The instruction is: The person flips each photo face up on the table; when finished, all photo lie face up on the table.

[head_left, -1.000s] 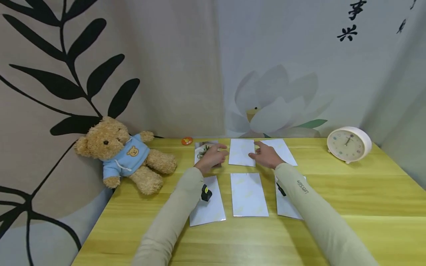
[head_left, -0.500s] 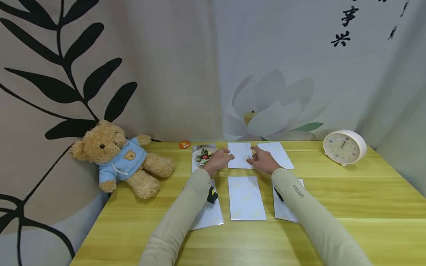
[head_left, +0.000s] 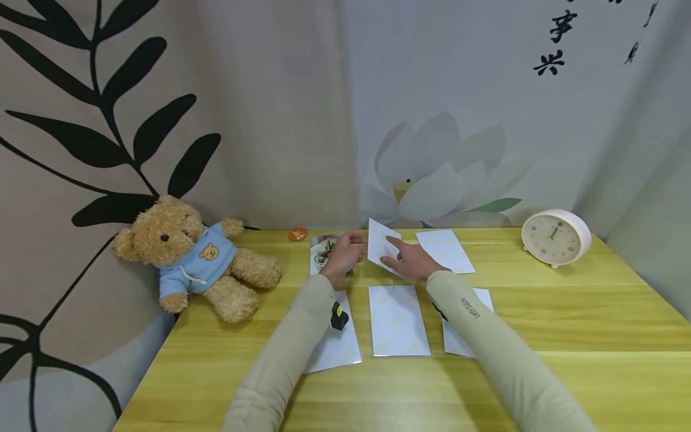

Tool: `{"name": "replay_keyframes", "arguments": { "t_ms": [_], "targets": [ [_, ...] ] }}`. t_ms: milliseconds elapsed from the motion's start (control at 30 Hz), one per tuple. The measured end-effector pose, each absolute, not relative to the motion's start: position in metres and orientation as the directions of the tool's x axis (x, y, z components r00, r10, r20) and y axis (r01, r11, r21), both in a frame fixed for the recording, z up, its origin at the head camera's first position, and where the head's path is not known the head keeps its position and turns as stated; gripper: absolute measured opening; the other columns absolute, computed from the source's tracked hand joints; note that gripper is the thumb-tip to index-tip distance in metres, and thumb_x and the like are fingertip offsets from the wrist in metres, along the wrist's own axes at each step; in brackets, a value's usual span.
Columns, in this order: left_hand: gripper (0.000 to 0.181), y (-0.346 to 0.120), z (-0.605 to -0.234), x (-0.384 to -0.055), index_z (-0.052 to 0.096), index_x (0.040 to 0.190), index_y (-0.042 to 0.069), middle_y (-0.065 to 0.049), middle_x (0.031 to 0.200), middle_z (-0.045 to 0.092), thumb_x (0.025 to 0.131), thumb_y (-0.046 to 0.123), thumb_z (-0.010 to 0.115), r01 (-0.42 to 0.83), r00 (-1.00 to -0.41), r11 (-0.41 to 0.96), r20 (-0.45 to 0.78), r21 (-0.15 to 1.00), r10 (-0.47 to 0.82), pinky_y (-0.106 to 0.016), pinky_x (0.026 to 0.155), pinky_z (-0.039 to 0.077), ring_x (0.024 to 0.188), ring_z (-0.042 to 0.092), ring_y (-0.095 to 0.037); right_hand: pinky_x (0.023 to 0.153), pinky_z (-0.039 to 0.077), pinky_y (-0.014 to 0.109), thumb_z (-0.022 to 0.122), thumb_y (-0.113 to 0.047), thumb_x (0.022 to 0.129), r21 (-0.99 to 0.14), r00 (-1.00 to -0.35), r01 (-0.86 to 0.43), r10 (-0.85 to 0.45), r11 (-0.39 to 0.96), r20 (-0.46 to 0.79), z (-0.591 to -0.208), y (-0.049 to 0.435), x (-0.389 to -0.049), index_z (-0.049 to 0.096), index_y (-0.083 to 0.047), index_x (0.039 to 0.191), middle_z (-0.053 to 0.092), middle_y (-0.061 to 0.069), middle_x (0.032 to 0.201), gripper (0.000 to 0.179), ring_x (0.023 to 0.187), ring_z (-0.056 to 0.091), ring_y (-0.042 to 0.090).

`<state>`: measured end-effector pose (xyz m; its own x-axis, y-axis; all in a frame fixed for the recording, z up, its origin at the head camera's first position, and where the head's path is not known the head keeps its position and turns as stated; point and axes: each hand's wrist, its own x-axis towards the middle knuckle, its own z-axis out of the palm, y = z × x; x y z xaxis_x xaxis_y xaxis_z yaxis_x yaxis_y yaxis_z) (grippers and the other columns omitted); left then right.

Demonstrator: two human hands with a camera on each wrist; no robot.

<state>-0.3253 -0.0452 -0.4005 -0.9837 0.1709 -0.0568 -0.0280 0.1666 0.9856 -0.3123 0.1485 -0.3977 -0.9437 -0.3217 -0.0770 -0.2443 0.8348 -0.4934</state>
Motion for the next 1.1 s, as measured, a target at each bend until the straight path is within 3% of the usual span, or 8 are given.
{"name": "replay_keyframes", "arguments": {
  "t_ms": [200,367,500,700,800,967,1100],
  "targets": [
    [0.048,-0.042,-0.401,-0.328,0.048,0.147,0.004,-0.017,0.143,0.057,0.1,0.002,0.056,0.028,-0.985,0.097,0.011,0.995,0.169,-0.051,0.101,0.051,0.103,0.064,-0.02,0.109,0.045,0.054,0.037,-0.06,0.103,-0.468,-0.944,-0.221,-0.308,0.855,-0.117,-0.39,0.14,-0.311,0.013,-0.029,0.163,0.067,0.019,0.131,0.071,0.123,0.063,0.035],
    [0.043,-0.036,-0.402,-0.33,0.055,0.142,0.004,-0.014,0.142,0.059,0.099,0.003,0.057,0.034,-0.983,0.044,0.026,0.998,0.179,-0.049,0.102,0.051,0.105,0.062,-0.015,0.113,0.04,0.057,0.029,-0.064,0.103,-0.493,-0.947,-0.211,-0.302,0.844,-0.113,-0.39,0.139,-0.314,0.009,-0.037,0.162,0.052,0.024,0.148,0.068,0.134,0.053,0.042],
    [0.043,-0.031,-0.404,-0.33,0.056,0.141,0.005,-0.016,0.141,0.058,0.098,0.002,0.058,0.028,-0.982,0.009,0.026,1.0,0.19,-0.051,0.103,0.049,0.106,0.061,-0.017,0.116,0.037,0.058,0.027,-0.062,0.104,-0.519,-0.949,-0.192,-0.292,0.833,-0.118,-0.392,0.142,-0.315,0.009,-0.04,0.161,0.042,0.024,0.156,0.064,0.139,0.047,0.045],
    [0.044,-0.029,-0.407,-0.327,0.053,0.145,0.011,-0.015,0.144,0.054,0.102,0.009,0.056,-0.004,-0.973,-0.025,0.002,1.0,0.231,-0.055,0.108,0.045,0.124,0.057,-0.028,0.118,0.033,0.06,0.025,-0.063,0.104,-0.534,-0.944,-0.198,-0.307,0.822,-0.123,-0.393,0.148,-0.315,0.01,-0.044,0.16,0.042,0.019,0.158,0.061,0.142,0.044,0.044],
    [0.045,-0.028,-0.409,-0.326,0.051,0.147,0.016,-0.016,0.145,0.053,0.102,0.014,0.057,-0.044,-0.965,-0.046,-0.03,0.998,0.261,-0.054,0.11,0.045,0.129,0.056,-0.033,0.112,0.041,0.057,0.025,-0.063,0.104,-0.575,-0.937,-0.196,-0.325,0.794,-0.129,-0.391,0.151,-0.314,0.01,-0.046,0.159,0.049,0.02,0.152,0.06,0.132,0.055,0.041],
    [0.047,-0.025,-0.411,-0.327,0.048,0.149,0.027,-0.019,0.142,0.055,0.103,0.021,0.058,-0.125,-0.947,-0.092,-0.091,0.988,0.308,-0.051,0.114,0.044,0.13,0.058,-0.037,0.087,0.055,0.046,0.032,-0.059,0.105,-0.72,-0.926,-0.142,-0.348,0.679,-0.146,-0.389,0.157,-0.313,0.012,-0.046,0.159,0.06,0.022,0.132,0.059,0.102,0.065,0.033],
    [0.048,-0.022,-0.408,-0.327,0.044,0.149,0.04,-0.015,0.143,0.055,0.104,0.03,0.056,-0.149,-0.935,-0.103,-0.107,0.983,0.338,-0.055,0.111,0.043,0.131,0.055,-0.042,0.093,0.055,0.052,0.037,-0.052,0.106,-0.842,-0.924,-0.093,-0.361,0.531,-0.126,-0.384,0.158,-0.315,0.015,-0.042,0.16,0.055,0.022,0.141,0.059,0.117,0.063,0.041]
  ]
}}
